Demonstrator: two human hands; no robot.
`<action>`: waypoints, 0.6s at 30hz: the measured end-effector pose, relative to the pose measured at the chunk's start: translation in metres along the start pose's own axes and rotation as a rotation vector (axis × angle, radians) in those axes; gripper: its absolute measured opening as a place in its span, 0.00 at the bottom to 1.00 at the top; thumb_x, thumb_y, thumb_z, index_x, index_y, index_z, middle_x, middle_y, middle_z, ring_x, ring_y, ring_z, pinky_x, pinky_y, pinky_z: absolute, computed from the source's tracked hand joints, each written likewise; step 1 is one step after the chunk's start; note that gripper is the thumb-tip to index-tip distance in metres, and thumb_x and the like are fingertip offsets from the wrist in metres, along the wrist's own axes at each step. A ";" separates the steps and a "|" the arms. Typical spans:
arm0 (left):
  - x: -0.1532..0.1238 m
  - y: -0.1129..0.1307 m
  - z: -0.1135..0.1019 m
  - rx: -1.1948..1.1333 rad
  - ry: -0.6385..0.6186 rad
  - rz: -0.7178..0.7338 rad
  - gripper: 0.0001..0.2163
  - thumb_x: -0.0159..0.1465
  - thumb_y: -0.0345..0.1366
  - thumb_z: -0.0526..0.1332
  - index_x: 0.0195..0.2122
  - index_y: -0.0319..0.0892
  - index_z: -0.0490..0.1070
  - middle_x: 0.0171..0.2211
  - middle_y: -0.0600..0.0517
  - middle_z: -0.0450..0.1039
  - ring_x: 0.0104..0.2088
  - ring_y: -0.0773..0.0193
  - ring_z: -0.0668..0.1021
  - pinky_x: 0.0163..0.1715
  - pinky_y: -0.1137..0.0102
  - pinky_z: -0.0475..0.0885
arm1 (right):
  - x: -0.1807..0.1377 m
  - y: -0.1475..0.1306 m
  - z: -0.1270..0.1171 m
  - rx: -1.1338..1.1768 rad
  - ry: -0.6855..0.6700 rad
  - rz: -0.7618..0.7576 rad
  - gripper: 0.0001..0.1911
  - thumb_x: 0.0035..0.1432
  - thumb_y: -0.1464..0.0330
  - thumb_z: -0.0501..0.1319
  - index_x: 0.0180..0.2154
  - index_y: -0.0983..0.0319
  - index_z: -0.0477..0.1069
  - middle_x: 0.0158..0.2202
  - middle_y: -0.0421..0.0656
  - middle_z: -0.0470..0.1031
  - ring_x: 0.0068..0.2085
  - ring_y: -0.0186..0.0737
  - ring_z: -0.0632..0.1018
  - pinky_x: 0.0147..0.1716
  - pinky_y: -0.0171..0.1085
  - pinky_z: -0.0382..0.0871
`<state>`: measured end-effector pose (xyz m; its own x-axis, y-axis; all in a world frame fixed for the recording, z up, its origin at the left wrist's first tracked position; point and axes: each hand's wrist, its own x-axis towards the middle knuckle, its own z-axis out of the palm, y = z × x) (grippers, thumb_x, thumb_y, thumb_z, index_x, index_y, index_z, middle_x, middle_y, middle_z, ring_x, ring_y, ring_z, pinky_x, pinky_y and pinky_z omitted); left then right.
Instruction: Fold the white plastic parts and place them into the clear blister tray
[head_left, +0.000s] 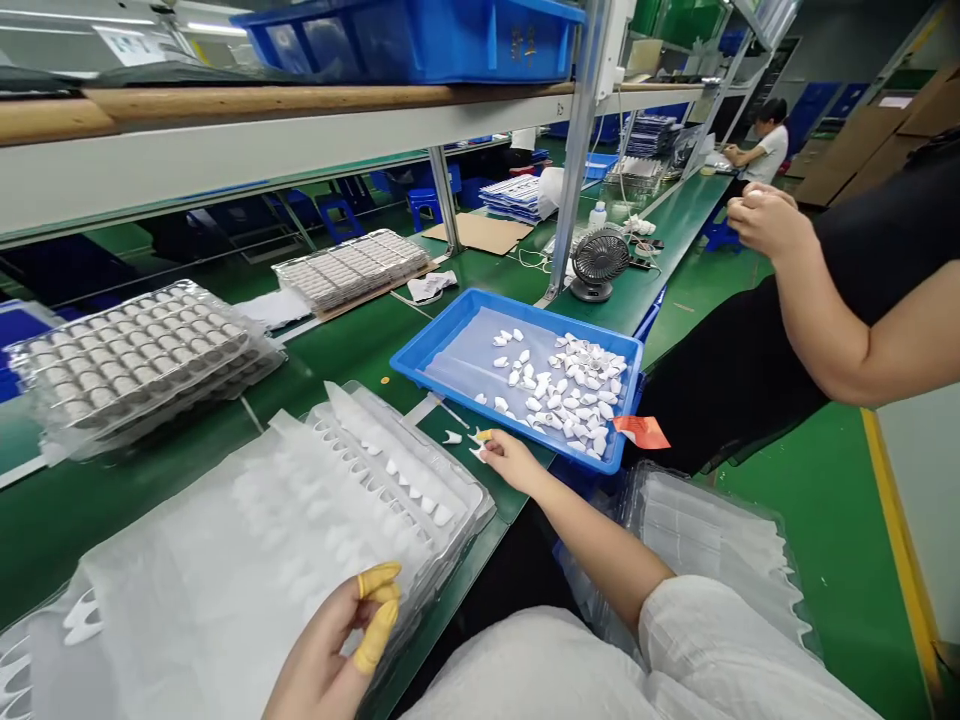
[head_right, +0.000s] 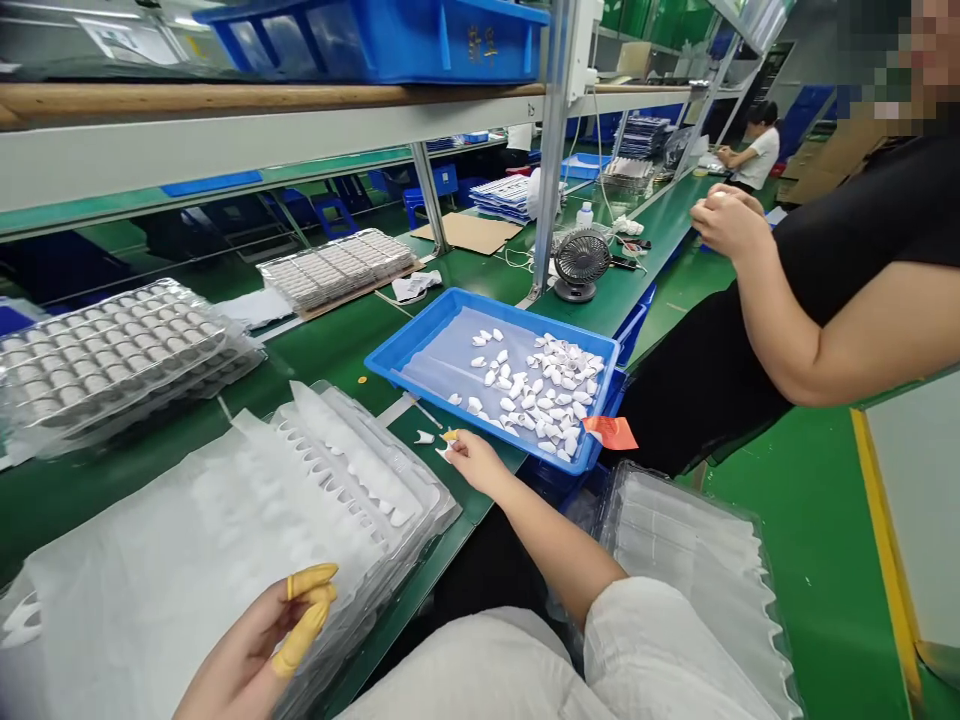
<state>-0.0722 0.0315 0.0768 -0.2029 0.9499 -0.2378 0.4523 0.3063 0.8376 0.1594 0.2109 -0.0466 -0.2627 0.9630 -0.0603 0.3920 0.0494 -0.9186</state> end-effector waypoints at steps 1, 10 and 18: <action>0.002 -0.001 0.000 0.006 -0.009 0.016 0.23 0.57 0.57 0.61 0.45 0.46 0.73 0.43 0.48 0.76 0.44 0.53 0.78 0.41 0.65 0.75 | -0.007 -0.008 -0.002 0.047 0.000 -0.008 0.11 0.61 0.66 0.56 0.46 0.61 0.65 0.36 0.41 0.69 0.34 0.35 0.72 0.35 0.36 0.66; 0.012 -0.003 0.004 -0.180 -0.199 0.234 0.23 0.65 0.47 0.58 0.59 0.44 0.63 0.38 0.49 0.71 0.35 0.61 0.73 0.40 0.64 0.72 | -0.076 -0.111 0.013 0.669 -0.463 -0.002 0.13 0.56 0.59 0.66 0.33 0.62 0.69 0.28 0.40 0.72 0.30 0.34 0.73 0.33 0.35 0.66; -0.002 -0.007 -0.002 -0.584 -0.221 0.114 0.19 0.58 0.49 0.66 0.43 0.41 0.71 0.31 0.51 0.69 0.30 0.65 0.70 0.29 0.72 0.67 | -0.079 -0.118 0.044 0.634 -0.592 0.006 0.15 0.54 0.56 0.66 0.34 0.61 0.71 0.29 0.39 0.69 0.31 0.35 0.70 0.34 0.36 0.65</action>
<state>-0.0769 0.0273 0.0723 0.0313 0.9840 -0.1752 -0.1007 0.1774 0.9790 0.0951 0.1169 0.0488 -0.7469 0.6577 -0.0976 -0.1238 -0.2819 -0.9514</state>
